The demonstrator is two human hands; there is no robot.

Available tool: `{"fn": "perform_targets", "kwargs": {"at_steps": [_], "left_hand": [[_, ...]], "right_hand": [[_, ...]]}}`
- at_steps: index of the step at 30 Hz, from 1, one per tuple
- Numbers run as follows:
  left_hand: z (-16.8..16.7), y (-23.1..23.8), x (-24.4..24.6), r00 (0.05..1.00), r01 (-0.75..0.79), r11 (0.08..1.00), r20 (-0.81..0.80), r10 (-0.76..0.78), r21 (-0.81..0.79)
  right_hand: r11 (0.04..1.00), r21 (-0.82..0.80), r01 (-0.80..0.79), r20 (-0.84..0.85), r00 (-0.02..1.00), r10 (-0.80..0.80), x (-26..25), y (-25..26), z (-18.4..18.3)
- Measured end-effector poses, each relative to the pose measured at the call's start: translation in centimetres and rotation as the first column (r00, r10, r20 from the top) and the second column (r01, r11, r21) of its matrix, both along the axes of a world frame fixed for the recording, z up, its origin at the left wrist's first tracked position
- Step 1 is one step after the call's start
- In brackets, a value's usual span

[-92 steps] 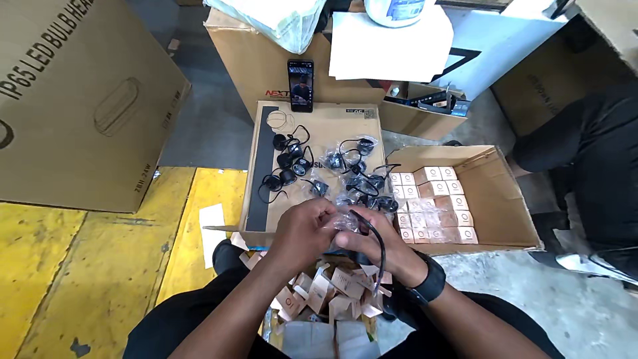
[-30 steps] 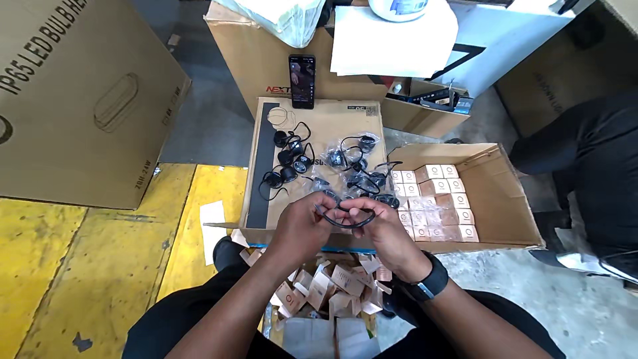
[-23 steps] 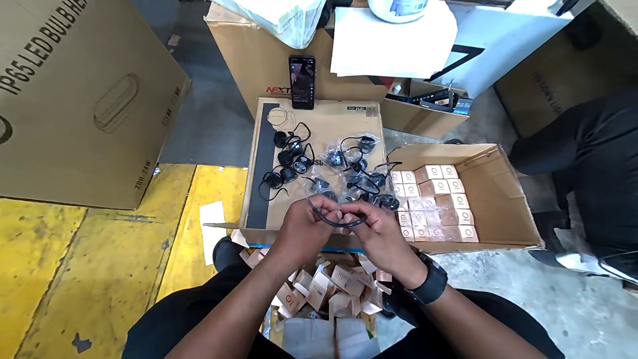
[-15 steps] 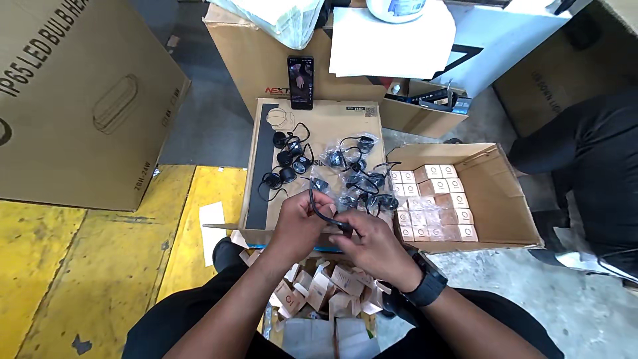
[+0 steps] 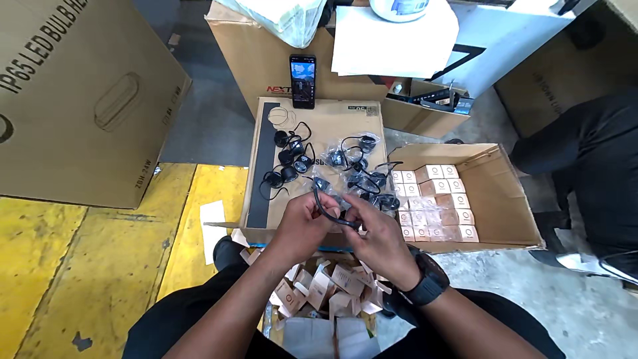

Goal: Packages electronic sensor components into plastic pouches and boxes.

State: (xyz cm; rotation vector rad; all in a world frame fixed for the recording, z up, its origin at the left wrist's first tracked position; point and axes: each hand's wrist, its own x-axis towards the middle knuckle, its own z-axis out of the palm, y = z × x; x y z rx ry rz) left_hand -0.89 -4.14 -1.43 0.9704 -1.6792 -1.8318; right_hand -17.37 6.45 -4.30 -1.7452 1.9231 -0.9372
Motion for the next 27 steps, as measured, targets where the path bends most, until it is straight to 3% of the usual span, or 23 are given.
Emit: {"fn": "perform_targets", "kwargs": {"at_steps": [6, 11, 18, 27], "left_hand": [[0.26, -0.29, 0.15, 0.999, -0.048, 0.999, -0.020, 0.048, -0.005], [0.29, -0.47, 0.20, 0.997, -0.068, 0.996, -0.043, 0.070, 0.050], [0.79, -0.65, 0.43, 0.997, -0.013, 0.984, -0.072, 0.026, 0.180], [0.05, -0.77, 0.35, 0.998, -0.054, 0.999, 0.015, 0.054, 0.005]], "right_hand": [[0.999, 0.019, 0.040, -0.145, 0.989, -0.037, -0.34, -0.35, 0.13], [0.996, 0.087, 0.021, -0.088, 0.996, -0.013, -0.34, -0.24, 0.18], [0.998, 0.060, 0.012, -0.050, 0.999, -0.009, -0.62, -0.31, 0.09], [0.995, 0.104, 0.004, 0.030, 1.000, -0.007, -0.50, -0.08, 0.17]]}}
